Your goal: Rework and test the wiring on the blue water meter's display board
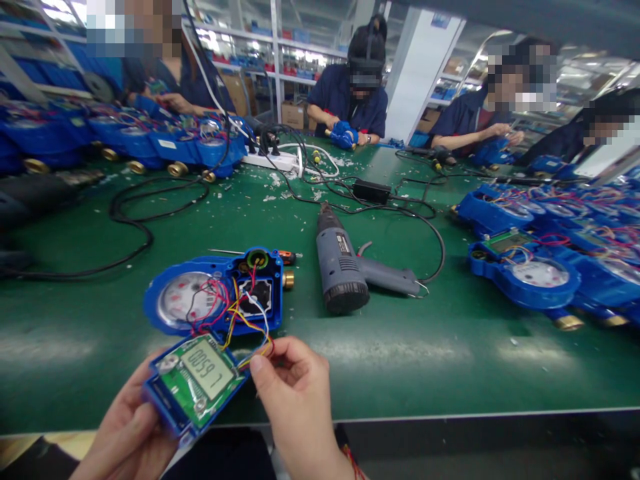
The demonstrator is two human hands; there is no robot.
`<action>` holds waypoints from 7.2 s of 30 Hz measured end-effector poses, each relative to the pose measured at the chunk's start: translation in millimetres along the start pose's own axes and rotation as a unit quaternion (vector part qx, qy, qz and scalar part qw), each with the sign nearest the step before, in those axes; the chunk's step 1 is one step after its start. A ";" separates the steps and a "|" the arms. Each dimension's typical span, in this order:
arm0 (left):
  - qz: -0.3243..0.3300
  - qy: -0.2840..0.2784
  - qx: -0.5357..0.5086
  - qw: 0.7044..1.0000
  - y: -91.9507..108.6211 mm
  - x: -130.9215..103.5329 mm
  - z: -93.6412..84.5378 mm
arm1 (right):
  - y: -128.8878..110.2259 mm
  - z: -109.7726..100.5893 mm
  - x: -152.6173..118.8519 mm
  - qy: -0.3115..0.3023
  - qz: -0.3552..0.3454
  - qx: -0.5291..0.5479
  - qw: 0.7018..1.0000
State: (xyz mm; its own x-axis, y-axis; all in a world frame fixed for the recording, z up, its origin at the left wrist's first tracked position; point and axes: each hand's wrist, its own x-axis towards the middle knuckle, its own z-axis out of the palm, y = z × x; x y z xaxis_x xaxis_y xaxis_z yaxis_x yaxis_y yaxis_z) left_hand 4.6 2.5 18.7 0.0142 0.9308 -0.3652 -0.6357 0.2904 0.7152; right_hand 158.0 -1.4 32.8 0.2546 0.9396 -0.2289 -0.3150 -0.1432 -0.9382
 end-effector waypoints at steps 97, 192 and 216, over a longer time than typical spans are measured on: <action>-0.058 -0.018 -0.029 0.998 8.4 4.8 -5.0 | 9.1 -24.4 6.2 -0.015 -0.105 0.000 0.994; -0.040 -0.104 -0.053 0.992 1.7 13.0 -21.1 | -23.2 -29.4 9.3 0.004 -0.386 -0.377 0.842; -0.068 -0.058 -0.066 0.994 4.9 3.8 -5.6 | -10.4 -23.9 10.2 -0.130 -0.384 -0.405 0.820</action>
State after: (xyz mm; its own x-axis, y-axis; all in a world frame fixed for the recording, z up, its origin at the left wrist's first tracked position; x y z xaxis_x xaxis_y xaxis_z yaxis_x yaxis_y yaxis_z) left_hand -2.8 6.2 17.4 0.1919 0.9062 -0.3768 -0.7168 0.3917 0.5769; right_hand 185.7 2.2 34.0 -0.1437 0.8688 0.4738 0.5836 0.4611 -0.6685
